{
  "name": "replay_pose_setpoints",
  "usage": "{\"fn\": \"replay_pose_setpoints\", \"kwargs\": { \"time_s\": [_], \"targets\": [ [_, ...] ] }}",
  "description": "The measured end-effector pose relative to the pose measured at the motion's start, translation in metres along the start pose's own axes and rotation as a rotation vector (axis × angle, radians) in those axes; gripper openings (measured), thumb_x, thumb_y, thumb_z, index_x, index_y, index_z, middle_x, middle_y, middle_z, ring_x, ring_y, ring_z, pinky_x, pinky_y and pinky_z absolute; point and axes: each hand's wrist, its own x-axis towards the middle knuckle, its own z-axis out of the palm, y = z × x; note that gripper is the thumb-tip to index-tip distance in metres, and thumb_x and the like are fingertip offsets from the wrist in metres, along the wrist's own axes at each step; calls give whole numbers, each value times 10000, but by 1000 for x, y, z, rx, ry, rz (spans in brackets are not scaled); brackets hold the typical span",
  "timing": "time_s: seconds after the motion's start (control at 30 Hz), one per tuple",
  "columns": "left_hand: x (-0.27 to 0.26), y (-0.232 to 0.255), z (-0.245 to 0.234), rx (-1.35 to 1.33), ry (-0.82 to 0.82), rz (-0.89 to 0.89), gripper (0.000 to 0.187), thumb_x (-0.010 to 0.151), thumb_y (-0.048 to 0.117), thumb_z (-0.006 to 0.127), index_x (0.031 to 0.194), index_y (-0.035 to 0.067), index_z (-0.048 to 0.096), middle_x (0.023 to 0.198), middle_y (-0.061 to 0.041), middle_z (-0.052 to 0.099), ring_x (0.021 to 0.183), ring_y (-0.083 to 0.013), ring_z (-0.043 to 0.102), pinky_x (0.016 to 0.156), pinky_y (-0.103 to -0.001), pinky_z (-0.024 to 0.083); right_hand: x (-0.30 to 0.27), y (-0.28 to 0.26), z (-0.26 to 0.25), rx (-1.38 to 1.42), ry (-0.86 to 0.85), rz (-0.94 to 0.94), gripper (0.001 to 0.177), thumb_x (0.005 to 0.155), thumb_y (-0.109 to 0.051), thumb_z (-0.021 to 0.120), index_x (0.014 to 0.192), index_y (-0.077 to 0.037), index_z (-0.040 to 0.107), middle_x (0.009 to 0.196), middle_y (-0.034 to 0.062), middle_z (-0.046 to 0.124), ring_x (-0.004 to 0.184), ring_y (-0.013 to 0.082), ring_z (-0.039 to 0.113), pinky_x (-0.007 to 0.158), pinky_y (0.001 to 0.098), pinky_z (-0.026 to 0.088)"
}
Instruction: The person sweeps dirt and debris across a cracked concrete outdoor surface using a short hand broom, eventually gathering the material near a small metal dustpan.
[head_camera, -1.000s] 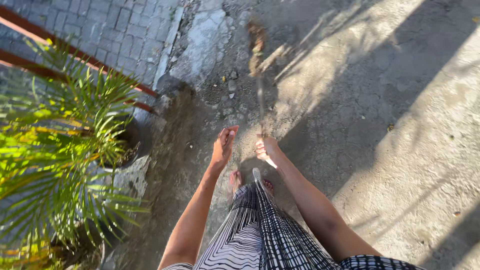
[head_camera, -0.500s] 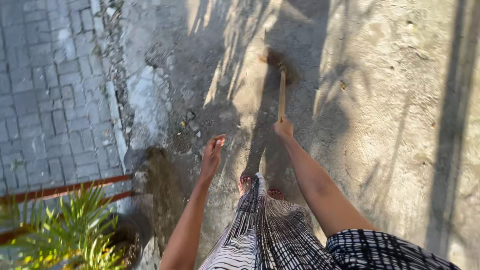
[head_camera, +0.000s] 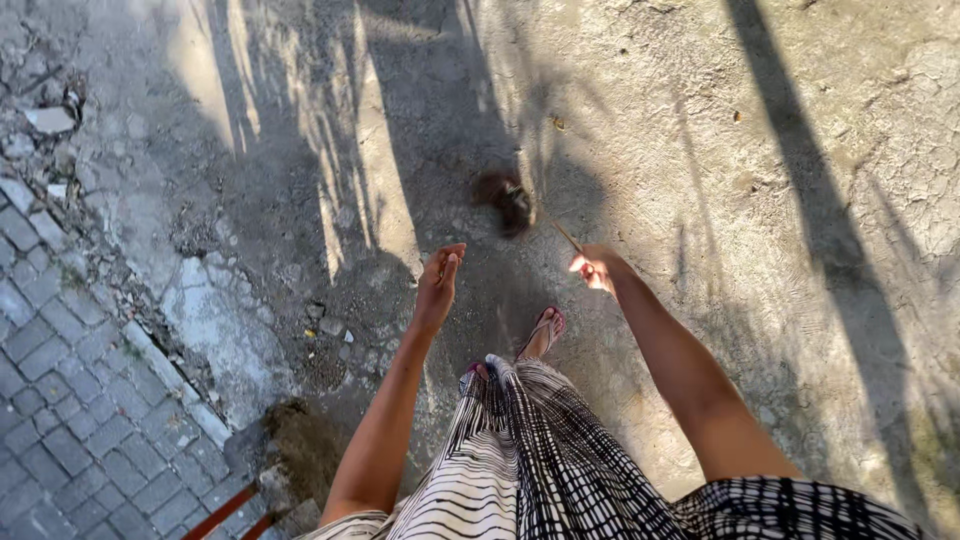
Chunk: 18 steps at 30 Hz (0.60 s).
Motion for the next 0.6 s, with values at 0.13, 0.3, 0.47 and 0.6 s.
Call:
{"fn": "replay_pose_setpoints", "kwargs": {
  "time_s": [0.13,0.3,0.47,0.6],
  "targets": [
    [33,1,40,26,-84,37,345,1113,279,450,1326,62,613,1318,-117,661,1275,-228,633,1074,-343,512,66,-70,3,-97,320,-361,246,797,-13,745,1018,-74,657,628,4,507,456,96,400,404,291,330],
    [91,-15,97,12,-147,8,364,1105,295,463,1333,50,607,1333,-140,662,1259,-261,634,1063,-371,519,53,-97,-48,258,204,-406,522,841,-115,766,1345,-140,631,627,-23,492,445,84,385,368,285,303],
    [146,26,168,72,-256,46,384,1110,322,444,1315,60,635,1299,-123,687,1239,-244,656,1041,-365,531,-24,-60,-93,699,171,-219,816,896,-89,720,1605,-269,360,633,-27,437,429,70,340,358,238,287],
    [170,52,205,134,-329,52,380,1099,320,446,1326,81,635,1297,-101,683,1227,-219,652,1018,-357,534,-24,-42,-99,826,338,-121,911,893,-31,615,1636,-314,169,652,-11,455,435,79,383,362,253,329]
  ]
}}
